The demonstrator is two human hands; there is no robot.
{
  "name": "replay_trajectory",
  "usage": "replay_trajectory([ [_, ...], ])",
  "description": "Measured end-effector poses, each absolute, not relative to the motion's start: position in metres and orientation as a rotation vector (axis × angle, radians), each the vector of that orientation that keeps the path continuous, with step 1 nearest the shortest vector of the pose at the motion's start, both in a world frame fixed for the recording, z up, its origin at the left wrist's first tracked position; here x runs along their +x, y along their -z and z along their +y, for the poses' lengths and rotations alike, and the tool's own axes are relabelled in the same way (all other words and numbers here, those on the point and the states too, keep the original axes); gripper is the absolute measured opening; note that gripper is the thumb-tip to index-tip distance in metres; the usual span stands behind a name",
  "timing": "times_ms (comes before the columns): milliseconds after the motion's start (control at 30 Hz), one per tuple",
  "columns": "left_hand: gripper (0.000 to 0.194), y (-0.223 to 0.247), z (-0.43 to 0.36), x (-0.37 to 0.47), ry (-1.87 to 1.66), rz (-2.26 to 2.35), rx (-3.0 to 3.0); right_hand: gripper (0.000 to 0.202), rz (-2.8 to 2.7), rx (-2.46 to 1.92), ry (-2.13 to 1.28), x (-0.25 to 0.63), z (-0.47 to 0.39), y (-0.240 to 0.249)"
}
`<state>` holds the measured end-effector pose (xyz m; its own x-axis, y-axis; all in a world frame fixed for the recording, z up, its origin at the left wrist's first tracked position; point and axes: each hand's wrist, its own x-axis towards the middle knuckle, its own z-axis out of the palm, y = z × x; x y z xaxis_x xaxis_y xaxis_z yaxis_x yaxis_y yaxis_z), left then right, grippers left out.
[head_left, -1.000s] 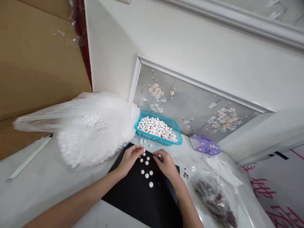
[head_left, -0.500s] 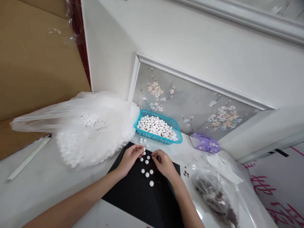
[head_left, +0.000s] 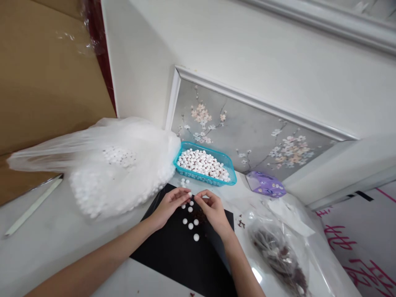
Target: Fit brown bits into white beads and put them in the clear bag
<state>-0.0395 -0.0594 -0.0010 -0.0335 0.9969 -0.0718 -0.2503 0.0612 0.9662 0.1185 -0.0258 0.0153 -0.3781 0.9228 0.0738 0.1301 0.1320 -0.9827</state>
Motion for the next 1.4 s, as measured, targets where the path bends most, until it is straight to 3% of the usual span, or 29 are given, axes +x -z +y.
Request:
replay_trajectory([
  [433,0.028,-0.004,-0.061,-0.040,-1.274,1.080,1.029,0.026,-1.651,-1.021,-1.300,0.113,-0.029,-0.009],
  [1200,0.029,0.001,-0.060,-0.043,-1.206,1.079,1.055,0.032,-1.469,-0.970,-1.595,0.118,-0.026,0.000],
  [1400,0.029,0.002,-0.058,-0.041,-1.249,1.136,1.091,0.033,-1.586,-1.079,-1.415,0.115,-0.024,0.005],
])
